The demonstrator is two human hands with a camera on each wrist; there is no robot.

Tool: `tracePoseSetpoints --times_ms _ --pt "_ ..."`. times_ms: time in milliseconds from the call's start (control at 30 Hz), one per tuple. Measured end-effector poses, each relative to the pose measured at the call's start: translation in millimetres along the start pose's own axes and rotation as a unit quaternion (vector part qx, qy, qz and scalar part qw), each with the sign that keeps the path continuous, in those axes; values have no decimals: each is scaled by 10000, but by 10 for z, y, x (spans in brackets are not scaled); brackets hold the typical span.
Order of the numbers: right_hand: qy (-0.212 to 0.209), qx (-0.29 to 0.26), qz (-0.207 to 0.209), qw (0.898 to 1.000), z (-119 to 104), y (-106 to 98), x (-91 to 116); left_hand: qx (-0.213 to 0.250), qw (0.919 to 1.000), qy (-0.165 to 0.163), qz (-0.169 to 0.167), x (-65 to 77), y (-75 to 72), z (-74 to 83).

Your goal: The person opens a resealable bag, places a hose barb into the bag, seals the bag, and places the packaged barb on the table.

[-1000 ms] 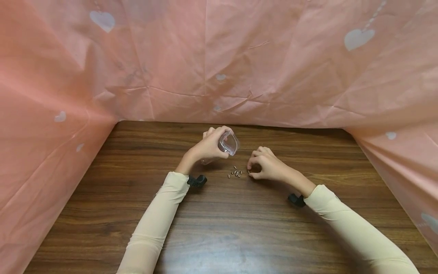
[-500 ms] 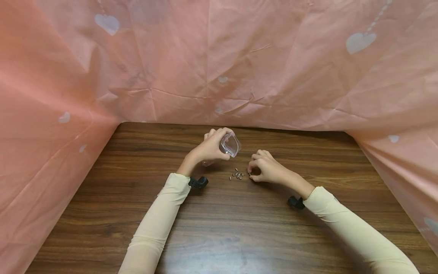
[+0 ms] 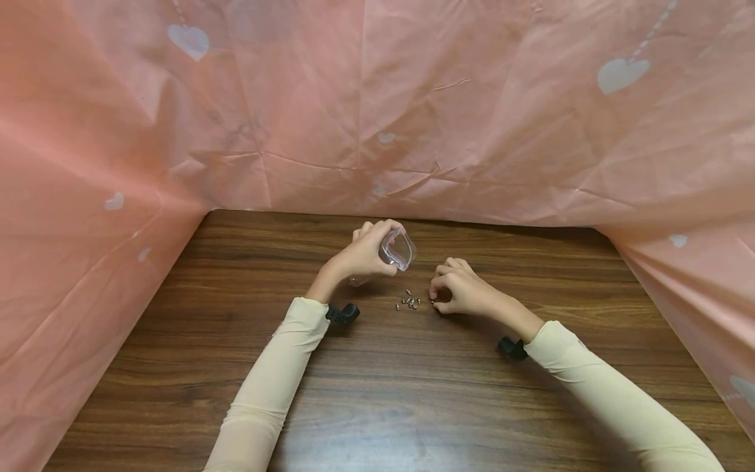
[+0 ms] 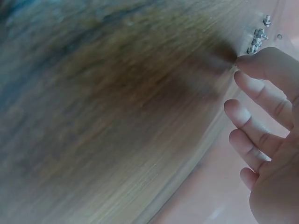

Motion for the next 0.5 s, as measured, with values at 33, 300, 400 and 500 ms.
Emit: tracePoseSetpoints --times_ms 33,300,400,500 --pt "1 -12 -5 10000 1 0 -1 -1 10000 3 2 -2 2 0" --pt "-82 37 -11 10000 -23 3 -24 15 10000 44 46 -1 -4 9" --pt "-129 63 -6 9999 -41 6 -32 26 10000 26 43 5 -8 9" --pt "-148 66 -2 9999 -54 14 -38 28 10000 -4 31 11 -6 1"
Point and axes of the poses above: each hand's wrist, its own x-axis away from the middle knuckle, its own y-axis out of the palm, z = x × y, the point moved 6 cm from there along -x, towards the middle knuckle, and after that the axes turned 6 degrees about -x, right-handed, at the moved point
